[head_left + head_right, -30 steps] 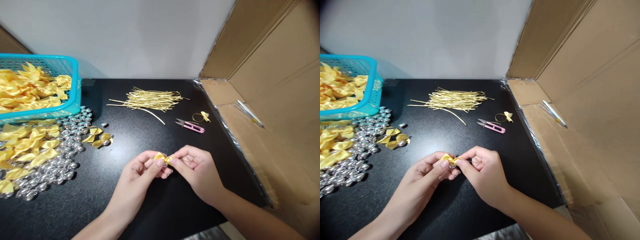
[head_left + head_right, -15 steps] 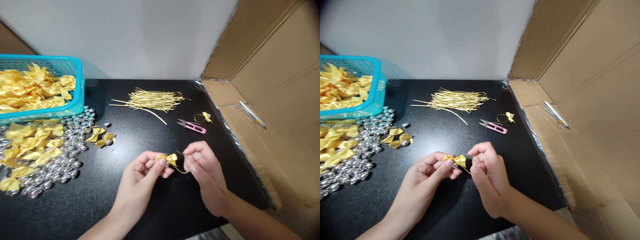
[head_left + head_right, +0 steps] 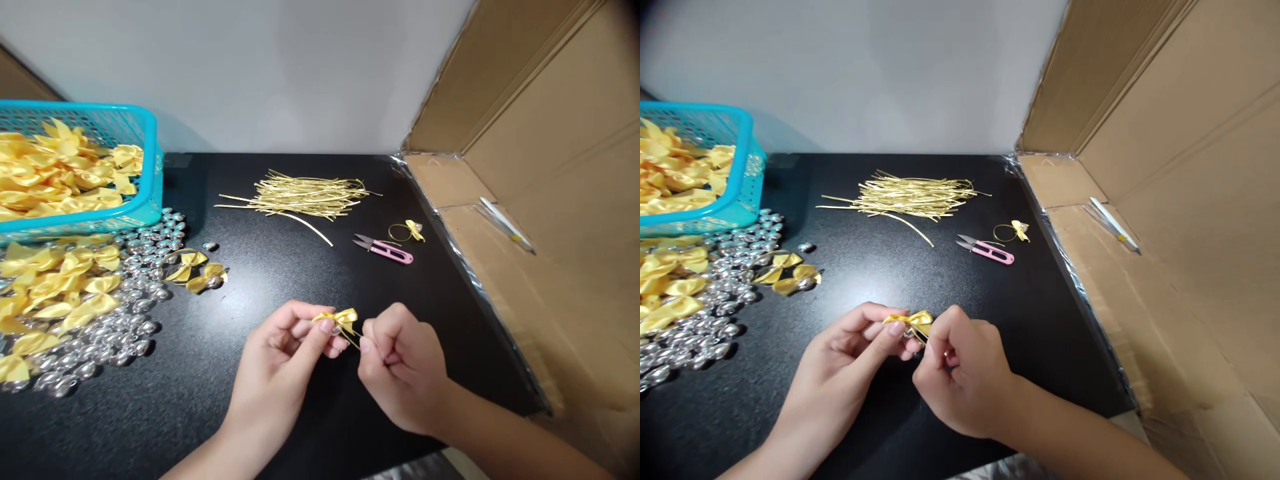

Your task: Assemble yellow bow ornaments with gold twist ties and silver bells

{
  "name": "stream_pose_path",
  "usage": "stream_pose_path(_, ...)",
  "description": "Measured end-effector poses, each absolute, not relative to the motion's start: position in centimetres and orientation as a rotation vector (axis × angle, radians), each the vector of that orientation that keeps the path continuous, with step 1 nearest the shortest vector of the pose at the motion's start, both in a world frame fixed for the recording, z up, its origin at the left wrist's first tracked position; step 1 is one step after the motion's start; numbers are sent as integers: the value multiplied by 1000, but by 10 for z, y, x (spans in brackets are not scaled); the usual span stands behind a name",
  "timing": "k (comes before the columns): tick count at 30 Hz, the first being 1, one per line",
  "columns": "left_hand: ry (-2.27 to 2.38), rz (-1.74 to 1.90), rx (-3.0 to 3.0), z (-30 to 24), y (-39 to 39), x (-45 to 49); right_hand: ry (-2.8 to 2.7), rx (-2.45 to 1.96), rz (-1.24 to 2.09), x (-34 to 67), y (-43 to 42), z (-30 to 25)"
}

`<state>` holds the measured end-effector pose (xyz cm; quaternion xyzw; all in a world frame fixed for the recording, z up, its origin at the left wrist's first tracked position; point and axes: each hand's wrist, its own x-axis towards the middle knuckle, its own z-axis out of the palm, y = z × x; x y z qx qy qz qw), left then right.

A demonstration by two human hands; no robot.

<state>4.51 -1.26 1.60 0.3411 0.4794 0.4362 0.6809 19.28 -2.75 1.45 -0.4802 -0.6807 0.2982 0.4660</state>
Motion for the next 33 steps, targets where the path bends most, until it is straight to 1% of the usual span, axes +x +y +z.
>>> stream_pose_path(33,1148,994,778,18,-11,49,-1710,-1225,650,188,-28,14)
